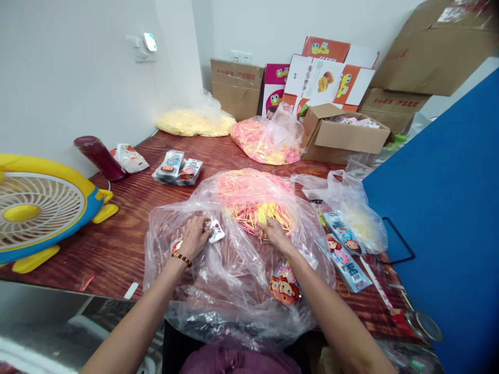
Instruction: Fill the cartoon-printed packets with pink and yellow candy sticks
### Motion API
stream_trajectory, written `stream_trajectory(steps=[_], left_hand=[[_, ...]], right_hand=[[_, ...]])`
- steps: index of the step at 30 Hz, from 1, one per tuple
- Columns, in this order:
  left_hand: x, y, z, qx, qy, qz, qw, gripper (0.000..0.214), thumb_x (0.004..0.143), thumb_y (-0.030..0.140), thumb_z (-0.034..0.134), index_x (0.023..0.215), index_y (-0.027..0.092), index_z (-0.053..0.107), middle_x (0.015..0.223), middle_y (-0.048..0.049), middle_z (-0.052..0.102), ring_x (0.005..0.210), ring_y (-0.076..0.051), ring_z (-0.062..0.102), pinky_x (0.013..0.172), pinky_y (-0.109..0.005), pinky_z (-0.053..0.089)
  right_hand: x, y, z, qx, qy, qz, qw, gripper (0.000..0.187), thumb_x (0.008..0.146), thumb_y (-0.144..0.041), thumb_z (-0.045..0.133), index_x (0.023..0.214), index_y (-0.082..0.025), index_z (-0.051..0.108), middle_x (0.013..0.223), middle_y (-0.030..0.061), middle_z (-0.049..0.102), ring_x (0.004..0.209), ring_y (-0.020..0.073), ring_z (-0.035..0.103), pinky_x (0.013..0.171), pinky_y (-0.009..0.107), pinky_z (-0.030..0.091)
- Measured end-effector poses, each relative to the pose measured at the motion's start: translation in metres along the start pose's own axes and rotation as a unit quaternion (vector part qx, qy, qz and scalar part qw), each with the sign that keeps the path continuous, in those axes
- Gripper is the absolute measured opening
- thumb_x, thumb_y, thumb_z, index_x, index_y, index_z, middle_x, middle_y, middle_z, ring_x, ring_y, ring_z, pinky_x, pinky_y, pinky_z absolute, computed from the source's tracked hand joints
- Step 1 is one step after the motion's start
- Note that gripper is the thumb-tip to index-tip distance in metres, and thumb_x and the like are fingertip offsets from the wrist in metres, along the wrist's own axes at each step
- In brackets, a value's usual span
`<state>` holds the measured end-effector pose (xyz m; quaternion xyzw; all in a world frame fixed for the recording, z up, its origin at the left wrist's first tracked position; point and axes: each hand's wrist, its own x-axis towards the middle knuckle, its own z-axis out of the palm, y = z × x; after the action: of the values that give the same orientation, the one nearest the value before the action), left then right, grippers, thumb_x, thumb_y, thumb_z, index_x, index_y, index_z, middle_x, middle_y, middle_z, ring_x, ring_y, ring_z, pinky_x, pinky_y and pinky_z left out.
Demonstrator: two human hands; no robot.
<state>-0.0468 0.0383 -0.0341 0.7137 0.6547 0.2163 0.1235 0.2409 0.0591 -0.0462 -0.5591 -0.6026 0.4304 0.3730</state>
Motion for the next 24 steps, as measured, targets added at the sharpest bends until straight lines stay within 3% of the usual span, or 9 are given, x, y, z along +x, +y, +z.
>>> stream_trajectory(steps=[6,12,19,24], left_hand=[[0.004,-0.001,-0.004,-0.005,0.028,0.045,0.999,0.011,0.086,0.023,0.053,0.086,0.02,0.064,0.092,-0.0072,0.068,0.097,-0.027,0.059,0.085,-0.041,0.037],[0.002,-0.002,-0.006,-0.002,0.029,0.045,0.999,0.023,0.092,0.029,0.048,0.096,0.02,0.069,0.1,-0.0087,0.074,0.098,-0.026,0.064,0.091,-0.041,0.036],[-0.001,-0.001,-0.013,0.035,0.033,0.068,0.997,0.024,0.092,0.031,0.048,0.101,0.021,0.068,0.11,-0.008,0.071,0.109,-0.027,0.06,0.089,-0.04,0.039],[-0.005,0.003,-0.024,0.058,0.035,0.079,0.995,0.026,0.093,0.03,0.045,0.099,0.022,0.069,0.106,-0.0076,0.072,0.105,-0.028,0.061,0.09,-0.041,0.039]], right_hand=[[-0.032,-0.005,0.017,0.054,0.034,-0.031,0.997,0.021,0.086,-0.04,0.052,0.084,-0.021,0.059,0.083,0.0017,0.065,0.078,0.018,0.058,0.072,0.029,0.045],[-0.053,0.002,0.033,0.021,0.038,-0.012,0.999,0.014,0.086,-0.034,0.049,0.081,-0.022,0.056,0.082,0.0002,0.061,0.078,0.0176,0.053,0.072,0.028,0.041],[-0.056,-0.001,0.03,0.022,0.036,0.0,0.999,0.014,0.086,-0.033,0.049,0.084,-0.021,0.057,0.082,0.0001,0.061,0.077,0.0178,0.054,0.071,0.028,0.04],[-0.056,0.0,0.03,0.024,0.054,-0.001,0.998,0.023,0.089,-0.036,0.047,0.082,-0.02,0.062,0.081,0.0013,0.065,0.076,0.0174,0.056,0.071,0.028,0.04]])
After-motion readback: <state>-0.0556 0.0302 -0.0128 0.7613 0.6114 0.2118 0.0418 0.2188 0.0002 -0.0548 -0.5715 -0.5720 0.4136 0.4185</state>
